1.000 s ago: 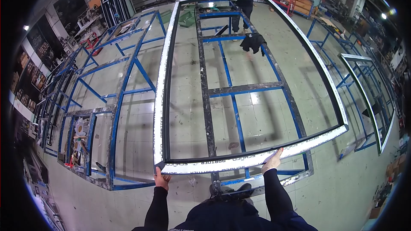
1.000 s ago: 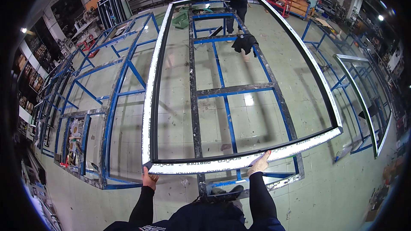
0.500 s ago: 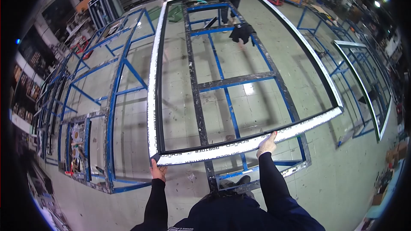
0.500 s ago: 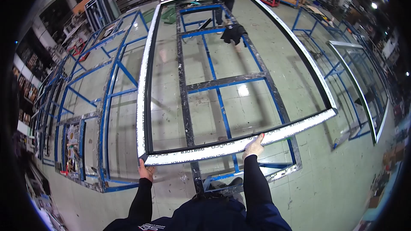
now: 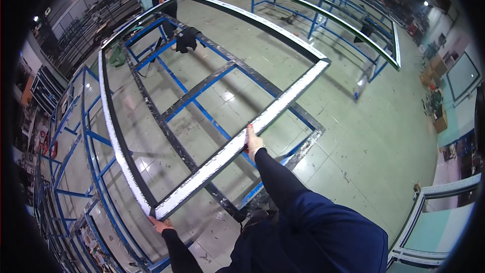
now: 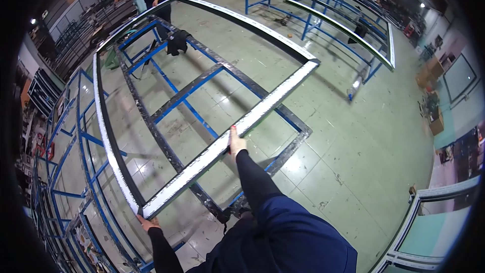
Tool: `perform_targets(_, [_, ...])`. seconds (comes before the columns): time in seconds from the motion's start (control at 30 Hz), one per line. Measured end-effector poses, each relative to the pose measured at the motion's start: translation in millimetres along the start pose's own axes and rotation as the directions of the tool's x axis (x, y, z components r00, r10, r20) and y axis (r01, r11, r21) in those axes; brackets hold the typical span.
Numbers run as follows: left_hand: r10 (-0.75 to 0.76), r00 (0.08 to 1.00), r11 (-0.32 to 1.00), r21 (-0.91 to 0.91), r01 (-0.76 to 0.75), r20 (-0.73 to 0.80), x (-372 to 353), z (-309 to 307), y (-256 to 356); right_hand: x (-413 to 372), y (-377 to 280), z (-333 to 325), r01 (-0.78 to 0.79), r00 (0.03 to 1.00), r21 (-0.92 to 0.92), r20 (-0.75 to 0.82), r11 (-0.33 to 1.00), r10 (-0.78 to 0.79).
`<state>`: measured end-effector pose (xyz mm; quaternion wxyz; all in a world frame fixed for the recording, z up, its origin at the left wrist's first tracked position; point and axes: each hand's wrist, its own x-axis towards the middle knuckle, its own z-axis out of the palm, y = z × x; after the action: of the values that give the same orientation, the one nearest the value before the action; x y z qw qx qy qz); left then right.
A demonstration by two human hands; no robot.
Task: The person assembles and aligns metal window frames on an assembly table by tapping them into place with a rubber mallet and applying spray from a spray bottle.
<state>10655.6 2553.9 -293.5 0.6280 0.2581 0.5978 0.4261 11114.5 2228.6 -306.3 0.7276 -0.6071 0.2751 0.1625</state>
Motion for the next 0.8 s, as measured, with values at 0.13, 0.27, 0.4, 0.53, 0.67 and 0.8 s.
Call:
perform_targets(0.13, [0.241, 0.924, 0.794, 0.608, -0.011, -0.297, 27, -15, 15, -72, -41, -26, -0.191, 0.939, -0.094, 0.272, 0.977, 0.21])
perform_targets(0.27, [0.742, 0.667, 0.115, 0.968, -0.222, 0.065, -40, 22, -14, -95, -67, -106, 0.023, 0.965, -0.215, 0.259, 0.976, 0.034])
perform_targets(0.4, [0.522, 0.416, -0.261, 0.603, -0.754, 0.745, -124, 99, -93, -76, -100, -246, 0.091, 0.966, 0.059, 0.237, 0.994, -0.102])
perform_targets(0.53, [0.193, 0.241, -0.249, 0.285, -0.926, 0.951, -284, 254, -184, -13, -99, -479, -0.088, 0.995, -0.248, -0.076, 0.965, 0.071])
perform_targets(0.67, [0.044, 0.169, -0.233, 0.175, -0.957, 0.985, -383, 379, -258, -17, -48, -691, -0.276, 0.871, -0.153, -0.457, 0.949, 0.18])
perform_targets(0.8, [-0.033, 0.222, -0.242, 0.208, -0.948, 0.974, -456, 485, -309, -92, -18, -814, -0.351, 0.733, 0.066, -0.601, 0.934, 0.318])
